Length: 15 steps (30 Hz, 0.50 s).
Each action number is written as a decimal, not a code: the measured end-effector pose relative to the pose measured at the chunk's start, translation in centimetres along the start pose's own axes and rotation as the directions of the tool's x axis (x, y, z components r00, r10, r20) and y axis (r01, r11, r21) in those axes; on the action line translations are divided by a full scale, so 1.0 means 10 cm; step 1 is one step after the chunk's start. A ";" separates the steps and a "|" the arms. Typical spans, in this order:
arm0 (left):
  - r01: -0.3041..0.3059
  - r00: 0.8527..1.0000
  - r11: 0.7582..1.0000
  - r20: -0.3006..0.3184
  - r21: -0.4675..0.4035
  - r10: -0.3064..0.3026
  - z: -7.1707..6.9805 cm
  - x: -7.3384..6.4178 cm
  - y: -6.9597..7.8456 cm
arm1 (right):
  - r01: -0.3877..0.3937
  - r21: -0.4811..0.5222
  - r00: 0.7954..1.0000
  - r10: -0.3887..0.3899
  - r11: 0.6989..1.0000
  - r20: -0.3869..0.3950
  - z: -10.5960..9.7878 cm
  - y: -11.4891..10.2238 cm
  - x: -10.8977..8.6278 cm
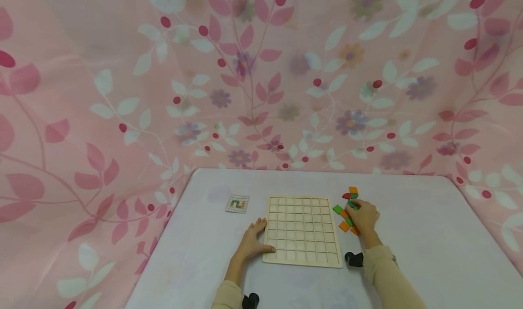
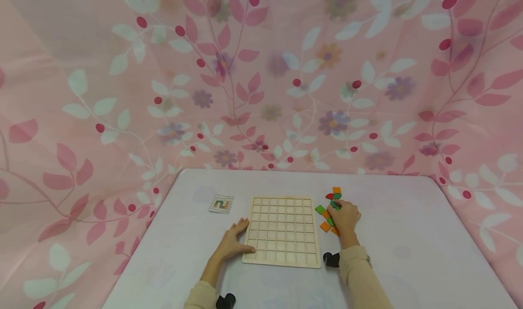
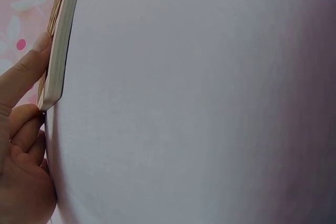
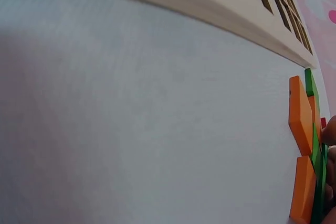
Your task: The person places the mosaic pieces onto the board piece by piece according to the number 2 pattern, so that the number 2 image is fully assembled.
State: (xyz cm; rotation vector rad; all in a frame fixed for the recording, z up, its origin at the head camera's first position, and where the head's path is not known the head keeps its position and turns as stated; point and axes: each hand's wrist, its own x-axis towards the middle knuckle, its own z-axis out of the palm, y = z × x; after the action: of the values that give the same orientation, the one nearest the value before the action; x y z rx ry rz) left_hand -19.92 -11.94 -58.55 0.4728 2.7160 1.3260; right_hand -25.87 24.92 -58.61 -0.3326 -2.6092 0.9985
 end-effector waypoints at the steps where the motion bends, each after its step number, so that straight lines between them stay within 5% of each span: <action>1: -0.003 1.000 1.000 -0.001 0.000 0.003 0.00 0.00 0.00 | 0.007 -0.001 1.000 -0.007 1.000 0.000 0.00 0.01 0.00; 9: -0.010 1.000 1.000 -0.001 -0.008 0.010 -0.01 -0.01 0.00 | -0.010 0.167 1.000 0.014 0.986 -0.022 0.03 0.07 -0.03; 15: -0.014 1.000 1.000 -0.006 -0.010 0.014 -0.01 0.00 0.00 | -0.020 0.381 0.996 0.051 0.925 -0.072 0.02 -0.05 -0.05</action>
State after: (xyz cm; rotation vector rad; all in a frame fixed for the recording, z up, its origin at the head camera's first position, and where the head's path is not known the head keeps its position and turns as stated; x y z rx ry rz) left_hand -19.93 -12.07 -58.50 0.4883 2.7139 1.3456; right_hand -25.56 24.28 -58.51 -0.3148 -2.2770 1.4388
